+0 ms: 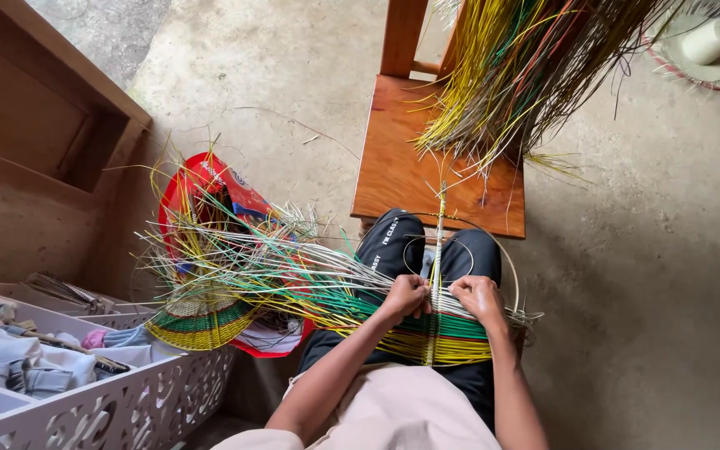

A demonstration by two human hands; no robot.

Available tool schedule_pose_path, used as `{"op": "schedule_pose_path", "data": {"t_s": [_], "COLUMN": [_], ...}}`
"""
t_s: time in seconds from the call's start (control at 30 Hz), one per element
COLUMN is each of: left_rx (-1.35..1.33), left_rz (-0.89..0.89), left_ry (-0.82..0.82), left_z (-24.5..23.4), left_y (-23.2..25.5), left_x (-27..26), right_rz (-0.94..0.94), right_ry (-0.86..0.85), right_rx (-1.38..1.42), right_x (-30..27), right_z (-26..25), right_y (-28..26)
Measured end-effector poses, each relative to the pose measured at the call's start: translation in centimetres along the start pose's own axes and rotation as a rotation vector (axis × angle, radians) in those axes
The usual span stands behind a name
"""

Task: Weaving colorful fibers into a pattern on a low wooden bench

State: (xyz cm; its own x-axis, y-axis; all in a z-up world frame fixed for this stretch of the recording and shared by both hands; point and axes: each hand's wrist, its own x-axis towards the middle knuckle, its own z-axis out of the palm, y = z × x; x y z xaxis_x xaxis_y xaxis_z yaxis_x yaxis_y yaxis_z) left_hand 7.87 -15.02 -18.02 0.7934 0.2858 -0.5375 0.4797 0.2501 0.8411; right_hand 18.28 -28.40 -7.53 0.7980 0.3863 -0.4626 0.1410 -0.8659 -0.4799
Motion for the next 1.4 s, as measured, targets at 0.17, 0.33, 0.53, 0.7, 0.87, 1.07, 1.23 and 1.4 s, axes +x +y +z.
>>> {"op": "schedule_pose_path", "data": {"t_s": [0.17,0.33,0.53,0.7,0.87,1.07,1.23,1.4], "left_rx": [-0.081,-0.072,-0.08,-0.13,-0.155,0.829,1.003,1.157], "left_rz": [-0.017,-0.046,-0.058,-0.04,0.009,0.394,0.48,0.29], "left_ry": [-0.027,-0.077,-0.132,-0.143,-0.083,0.236,0.255,0.433], "left_z": [-0.3,-0.8,-0.9,-1.3,-0.5,-1.8,-4.8,-23.1], "left_y": [-0.3,0.2,-0.1,0.3,0.0,5.0,4.8,2.3], "left_x": [0.2,-0.2,0.2,-0.4,-0.4,-4.8,-4.0,-0.5], "right_rz": [0.001,0.044,0.063,0.074,0.023,-0.095,-0.09,-0.057], "right_ry": [-0.002,-0.02,-0.029,-0.032,-0.035,-0.034,-0.022,-0.015], "right_rx": [0.038,-0.011,-0.046,-0.076,-0.03,0.04,-0.008,-0.052], "right_x": [1.2,1.4,1.3,0.7,0.1,0.5,0.0,-0.4], "right_z": [1.6,1.8,1.5,1.5,1.6,2.2,2.3,2.4], "right_y": [0.8,0.6,0.5,-0.3,-1.3,0.0,-0.3,-0.5]}}
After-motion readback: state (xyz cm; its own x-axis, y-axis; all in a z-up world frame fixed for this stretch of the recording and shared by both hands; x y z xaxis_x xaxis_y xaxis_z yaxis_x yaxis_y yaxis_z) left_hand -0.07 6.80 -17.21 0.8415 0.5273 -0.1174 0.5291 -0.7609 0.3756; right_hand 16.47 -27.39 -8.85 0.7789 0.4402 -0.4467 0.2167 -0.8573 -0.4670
